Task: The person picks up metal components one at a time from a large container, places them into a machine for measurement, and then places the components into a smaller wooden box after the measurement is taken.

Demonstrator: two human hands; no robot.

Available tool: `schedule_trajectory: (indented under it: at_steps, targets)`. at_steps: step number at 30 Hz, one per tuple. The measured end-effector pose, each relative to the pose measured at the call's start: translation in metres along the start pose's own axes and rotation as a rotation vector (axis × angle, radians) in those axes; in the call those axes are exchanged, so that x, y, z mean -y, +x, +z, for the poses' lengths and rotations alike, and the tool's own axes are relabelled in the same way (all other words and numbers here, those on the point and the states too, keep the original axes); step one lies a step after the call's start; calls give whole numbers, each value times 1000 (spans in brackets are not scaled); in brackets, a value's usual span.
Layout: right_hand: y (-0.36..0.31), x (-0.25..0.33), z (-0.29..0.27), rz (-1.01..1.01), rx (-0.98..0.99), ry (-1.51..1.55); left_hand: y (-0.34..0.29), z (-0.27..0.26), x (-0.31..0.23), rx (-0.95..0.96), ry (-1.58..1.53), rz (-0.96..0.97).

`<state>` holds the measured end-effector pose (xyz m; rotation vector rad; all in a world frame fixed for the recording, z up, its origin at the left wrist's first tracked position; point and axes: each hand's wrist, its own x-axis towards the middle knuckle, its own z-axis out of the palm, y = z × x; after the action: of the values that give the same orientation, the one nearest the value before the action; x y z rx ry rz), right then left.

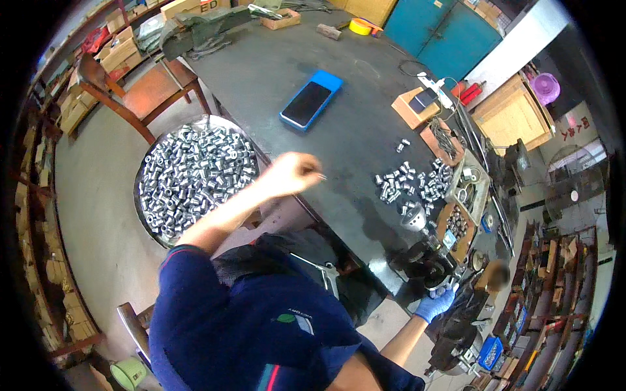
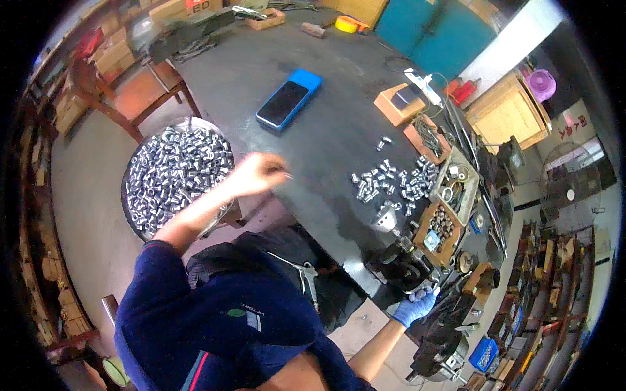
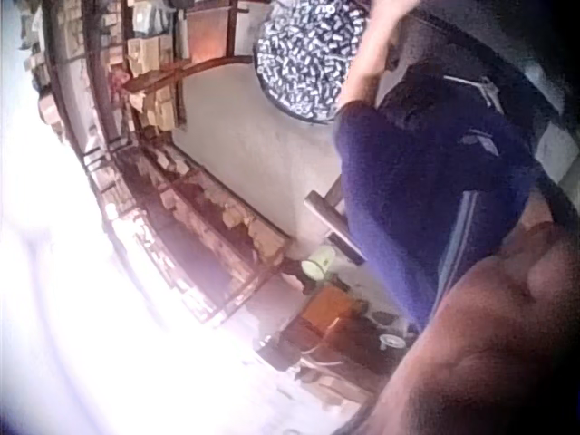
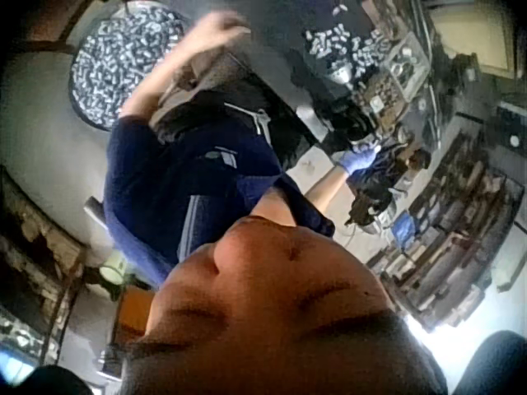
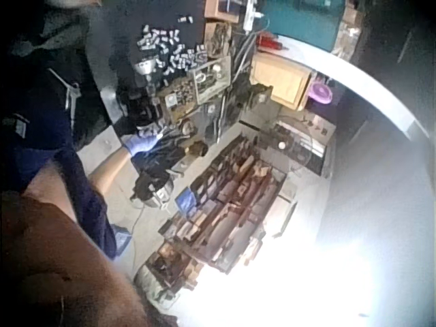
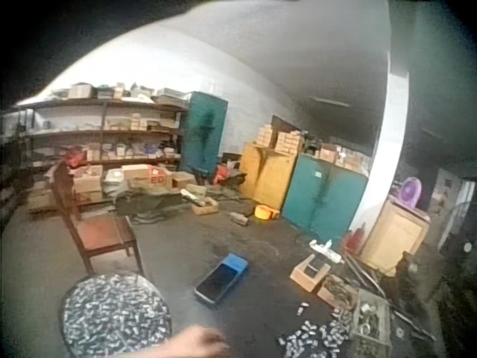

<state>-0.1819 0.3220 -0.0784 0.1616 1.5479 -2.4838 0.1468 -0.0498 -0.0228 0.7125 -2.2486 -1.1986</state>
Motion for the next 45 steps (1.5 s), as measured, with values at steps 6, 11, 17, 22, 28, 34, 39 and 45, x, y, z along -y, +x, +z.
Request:
schedule_trajectory:
  at_steps: [6, 11, 17, 22, 28, 34, 39, 45]
  targets:
    - [-1, -5, -12, 24, 94, 133, -94, -122, 62, -509, 905, -338]
    - [-1, -4, -10, 19, 85, 77, -92, -109, 89, -499, 948, -270]
    - [1, -1, -16, 37, 108, 63, -72, -56, 99, -338, 1024, -137]
    - [1, -4, -17, 18, 74, 85, -83, -91, 115, -475, 1100, -165]
    - [8, -7, -23, 46, 59, 87, -111, -137, 146, -536, 1060, -395]
    - [5, -5, -15, 65, 33, 102, -116, -155, 150, -614, 986, -557]
    - [5, -3, -16, 116, 88, 148, -125, -172, 159, -713, 1114, -548]
    - [-13, 1, 2, 89, 61, 121, -145, -186, 157, -621, 1120, -659]
